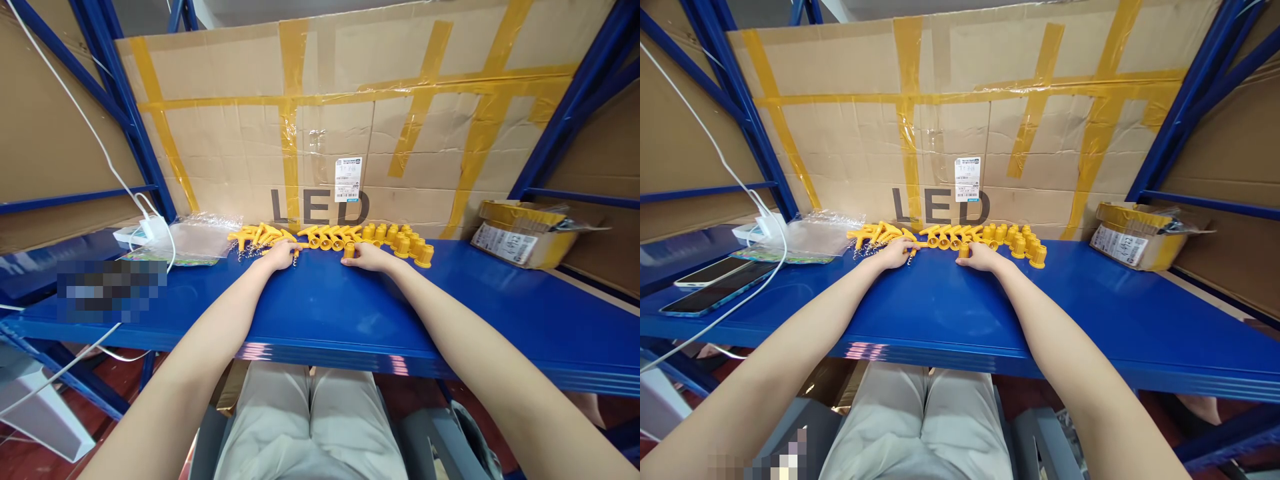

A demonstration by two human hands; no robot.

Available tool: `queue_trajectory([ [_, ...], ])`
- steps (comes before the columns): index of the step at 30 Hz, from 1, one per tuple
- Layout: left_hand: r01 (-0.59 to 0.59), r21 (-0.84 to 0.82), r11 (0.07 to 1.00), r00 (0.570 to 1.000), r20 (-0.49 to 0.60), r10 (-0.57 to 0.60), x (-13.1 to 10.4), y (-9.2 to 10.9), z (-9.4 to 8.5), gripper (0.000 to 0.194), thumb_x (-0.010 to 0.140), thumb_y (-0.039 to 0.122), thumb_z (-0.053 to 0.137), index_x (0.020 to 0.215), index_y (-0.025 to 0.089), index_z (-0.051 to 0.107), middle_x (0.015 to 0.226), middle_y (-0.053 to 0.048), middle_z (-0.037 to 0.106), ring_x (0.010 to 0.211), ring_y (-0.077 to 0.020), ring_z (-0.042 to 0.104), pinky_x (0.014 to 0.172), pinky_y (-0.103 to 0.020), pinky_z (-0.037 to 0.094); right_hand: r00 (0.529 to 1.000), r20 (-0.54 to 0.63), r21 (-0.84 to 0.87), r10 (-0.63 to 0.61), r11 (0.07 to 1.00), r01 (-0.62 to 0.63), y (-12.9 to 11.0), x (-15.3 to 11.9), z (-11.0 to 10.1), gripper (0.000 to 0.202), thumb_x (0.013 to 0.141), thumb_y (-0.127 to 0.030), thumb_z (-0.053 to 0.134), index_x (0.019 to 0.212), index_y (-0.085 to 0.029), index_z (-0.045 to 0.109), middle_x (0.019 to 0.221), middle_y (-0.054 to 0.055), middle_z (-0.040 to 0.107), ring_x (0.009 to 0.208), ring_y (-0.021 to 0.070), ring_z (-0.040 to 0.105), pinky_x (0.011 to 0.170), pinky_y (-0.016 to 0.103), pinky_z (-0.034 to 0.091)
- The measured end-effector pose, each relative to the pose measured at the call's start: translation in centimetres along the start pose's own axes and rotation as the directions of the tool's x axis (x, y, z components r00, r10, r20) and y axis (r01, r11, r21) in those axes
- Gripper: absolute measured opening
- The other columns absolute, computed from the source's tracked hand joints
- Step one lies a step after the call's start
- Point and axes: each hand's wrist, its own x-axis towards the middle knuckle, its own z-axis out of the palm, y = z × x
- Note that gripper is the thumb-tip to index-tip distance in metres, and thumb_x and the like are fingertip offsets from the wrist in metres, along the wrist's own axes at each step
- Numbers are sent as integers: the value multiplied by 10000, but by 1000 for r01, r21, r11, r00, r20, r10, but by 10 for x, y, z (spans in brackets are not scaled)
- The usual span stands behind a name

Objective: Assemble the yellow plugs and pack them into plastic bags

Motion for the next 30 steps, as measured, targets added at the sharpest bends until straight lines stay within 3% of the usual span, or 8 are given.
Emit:
queue_trajectory([
  [12, 37, 26, 999, 999, 17, -38, -6, 12, -4, 299, 758, 86, 456, 966, 231, 615, 1137, -58, 630, 1093, -235, 557, 948, -379, 432, 1000, 17, -20, -23, 1000, 23, -1, -1, -1, 287, 826, -433, 611, 934, -167, 593, 1004, 120, 664, 971, 262, 626, 786, 317, 473],
  [19, 113, 16, 993, 994, -13, -113, -8, 17, -5, 173, 872, 249, 477, 1028, 222, 544, 1096, -80, 646, 1058, -257, 580, 900, -397, 439, 1000, 23, -8, -22, 1000, 22, 0, -1, -1, 312, 828, -441, 610, 949, -154, 593, 1040, 138, 656, 987, 269, 619, 795, 319, 467],
  [30, 101, -157, 982, 958, -251, -139, -6, 18, -9, 322, 943, 354, 395, 1211, 237, 529, 1265, -75, 561, 1133, -211, 549, 997, -361, 410, 999, 31, -9, -18, 1000, 18, 1, 0, 0, 318, 831, -449, 602, 957, -158, 585, 1024, 132, 652, 996, 270, 615, 806, 323, 466],
])
